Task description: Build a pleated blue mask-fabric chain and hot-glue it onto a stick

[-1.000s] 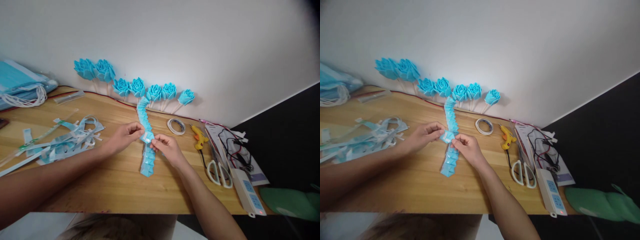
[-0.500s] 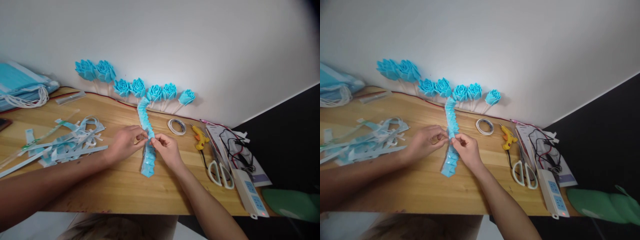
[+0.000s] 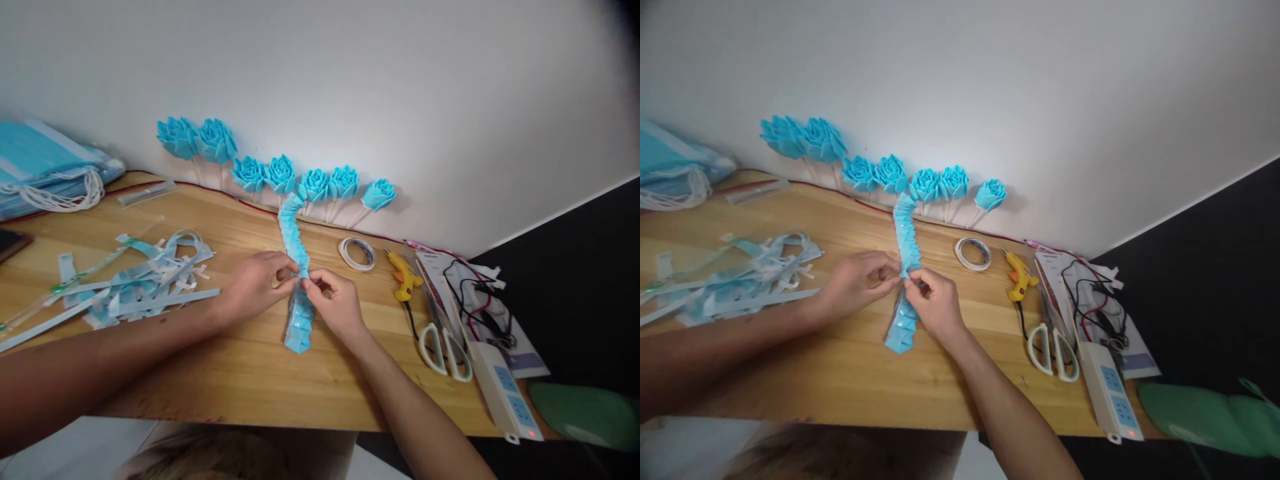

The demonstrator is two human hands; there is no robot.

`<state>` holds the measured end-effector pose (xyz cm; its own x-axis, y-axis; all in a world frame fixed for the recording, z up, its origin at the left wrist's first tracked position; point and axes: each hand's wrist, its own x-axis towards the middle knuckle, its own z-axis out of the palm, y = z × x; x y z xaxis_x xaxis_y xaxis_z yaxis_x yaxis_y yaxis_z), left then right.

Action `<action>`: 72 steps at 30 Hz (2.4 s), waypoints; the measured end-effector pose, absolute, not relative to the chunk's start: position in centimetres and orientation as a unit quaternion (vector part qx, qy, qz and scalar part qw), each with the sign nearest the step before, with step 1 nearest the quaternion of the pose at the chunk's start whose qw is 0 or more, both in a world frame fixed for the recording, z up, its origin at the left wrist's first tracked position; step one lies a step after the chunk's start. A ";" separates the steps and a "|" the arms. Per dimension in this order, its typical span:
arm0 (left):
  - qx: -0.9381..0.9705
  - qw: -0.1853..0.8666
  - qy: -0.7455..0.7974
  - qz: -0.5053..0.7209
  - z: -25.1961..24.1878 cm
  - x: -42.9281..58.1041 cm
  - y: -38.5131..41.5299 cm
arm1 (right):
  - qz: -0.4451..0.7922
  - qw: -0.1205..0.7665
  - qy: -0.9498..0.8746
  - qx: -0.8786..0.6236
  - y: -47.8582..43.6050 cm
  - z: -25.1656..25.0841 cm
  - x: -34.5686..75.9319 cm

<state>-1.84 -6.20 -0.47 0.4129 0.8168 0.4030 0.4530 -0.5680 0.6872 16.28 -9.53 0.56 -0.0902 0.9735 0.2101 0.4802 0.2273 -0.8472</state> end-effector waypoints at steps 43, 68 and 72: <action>0.703 0.496 0.370 0.350 1.7 -2.4 -5.6 | 0.398 0.406 -0.628 -0.531 -9.1 0.4 16.9; 0.698 0.530 0.362 0.317 -0.2 -1.7 -5.7 | 0.392 0.365 -0.646 -0.544 -9.5 0.9 16.4; 0.681 0.549 0.366 0.317 -0.3 -1.8 -5.3 | 0.437 0.366 -0.633 -0.524 -9.2 1.0 16.9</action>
<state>-1.81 -5.33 -0.32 0.5307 0.8470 0.0306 0.1507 -0.1298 0.9800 16.94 -9.23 1.02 -0.1830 0.9831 0.0050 0.3423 0.0685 -0.9371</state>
